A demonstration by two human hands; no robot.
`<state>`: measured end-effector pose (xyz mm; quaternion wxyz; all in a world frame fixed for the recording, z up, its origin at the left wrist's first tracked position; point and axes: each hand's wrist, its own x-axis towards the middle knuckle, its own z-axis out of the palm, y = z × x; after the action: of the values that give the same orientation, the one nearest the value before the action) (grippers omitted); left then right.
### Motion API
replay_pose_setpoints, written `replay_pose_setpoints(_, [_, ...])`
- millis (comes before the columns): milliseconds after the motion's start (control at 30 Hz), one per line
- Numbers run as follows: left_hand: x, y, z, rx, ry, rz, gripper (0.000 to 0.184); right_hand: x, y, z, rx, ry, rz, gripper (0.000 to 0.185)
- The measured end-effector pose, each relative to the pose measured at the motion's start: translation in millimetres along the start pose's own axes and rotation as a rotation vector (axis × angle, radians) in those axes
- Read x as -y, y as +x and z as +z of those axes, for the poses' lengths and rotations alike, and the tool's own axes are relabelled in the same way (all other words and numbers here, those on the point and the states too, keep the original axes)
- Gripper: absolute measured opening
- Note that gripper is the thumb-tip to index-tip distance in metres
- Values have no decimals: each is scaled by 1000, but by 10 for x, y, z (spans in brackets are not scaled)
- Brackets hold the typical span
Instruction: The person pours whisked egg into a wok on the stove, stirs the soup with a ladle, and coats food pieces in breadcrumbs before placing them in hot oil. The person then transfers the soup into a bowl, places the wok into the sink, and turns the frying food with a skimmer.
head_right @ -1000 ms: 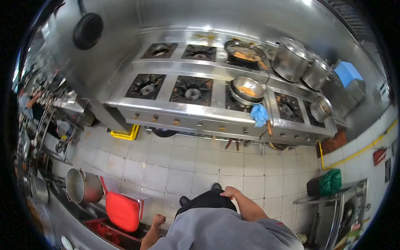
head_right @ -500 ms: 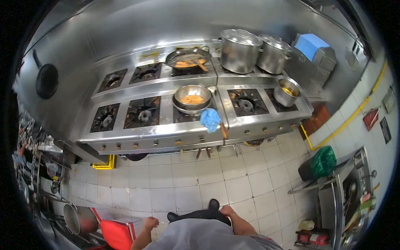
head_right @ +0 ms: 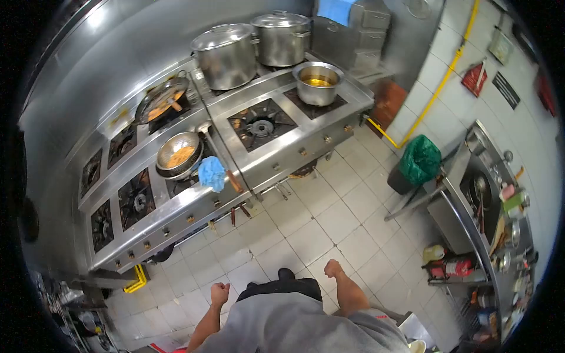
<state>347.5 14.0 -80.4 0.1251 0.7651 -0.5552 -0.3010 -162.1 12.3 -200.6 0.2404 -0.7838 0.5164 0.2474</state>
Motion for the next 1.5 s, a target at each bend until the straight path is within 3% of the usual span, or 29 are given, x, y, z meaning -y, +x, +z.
replay_pose_setpoints(67, [-97, 65, -63, 45, 51, -3, 30, 3, -149, -37, -19, 51, 31, 19])
replay_pose_setpoints(167, [-117, 217, -4, 154, 190, 18, 30, 379, -505, -420, -19, 1033, 560, 22])
replay_pose_setpoints(200, [-37, 261, 75, 212, 274, 25, 30, 462, -523, -261, -223, 1020, 514, 28])
replay_pose_setpoints(233, [-1, 317, 153, 236, 297, 65, 30, 513, -472, -42, -237, 1052, 552, 28])
replay_pose_setpoints(300, [111, 461, 339, 419, 73, -25, 32, 665, -412, 362, -478, 897, 480, 33])
replay_pose_setpoints(333, [350, 654, 550, 506, -47, -96, 30, 784, -571, 301, -501, 1004, 526, 37])
replay_pose_setpoints(433, [-6, 676, 441, 679, -162, 166, 22, 963, -589, 768, -414, 972, 629, 30])
replay_pose_setpoints(567, [-167, 786, 476, 822, -74, 212, 19, 1396, -1031, 732, -481, 1202, 874, 25])
replay_pose_setpoints(667, [-297, 855, 445, 859, 59, 230, 12, 1656, -1301, 763, -437, 1265, 949, 26])
replay_pose_setpoints(733, [-212, 1030, 501, 889, 76, 206, 13, 1874, -1460, 757, -378, 1494, 1075, 23])
replay_pose_setpoints(867, [-292, 1153, 570, 873, 11, 129, 11, 2291, -1564, 1343, -440, 1476, 960, 28])
replay_pose_setpoints(967, [-334, 1063, 573, 843, -39, 76, 8, 2412, -1720, 1120, -121, 1673, 1052, 39])
replay_pose_setpoints(1067, [-195, 905, 561, 884, -92, 37, 7, 2346, -1419, 1745, -210, 1523, 1019, 43])
replay_pose_setpoints(1133, [23, 899, 597, 923, -142, -11, 8, 2272, -1503, 1651, -266, 1578, 1046, 43])
replay_pose_setpoints(1267, [152, 932, 846, 1016, 237, 192, 9, 2000, -1687, 1712, -357, 1578, 1068, 43])
replay_pose_setpoints(1400, [-170, 908, 1001, 1008, 338, 411, 11, 1528, -1711, 1945, -326, 1314, 911, 27])
replay_pose_setpoints(1500, [-592, 958, 1202, 991, 372, 654, 13, 1024, -1728, 2062, -384, 1410, 955, 31])
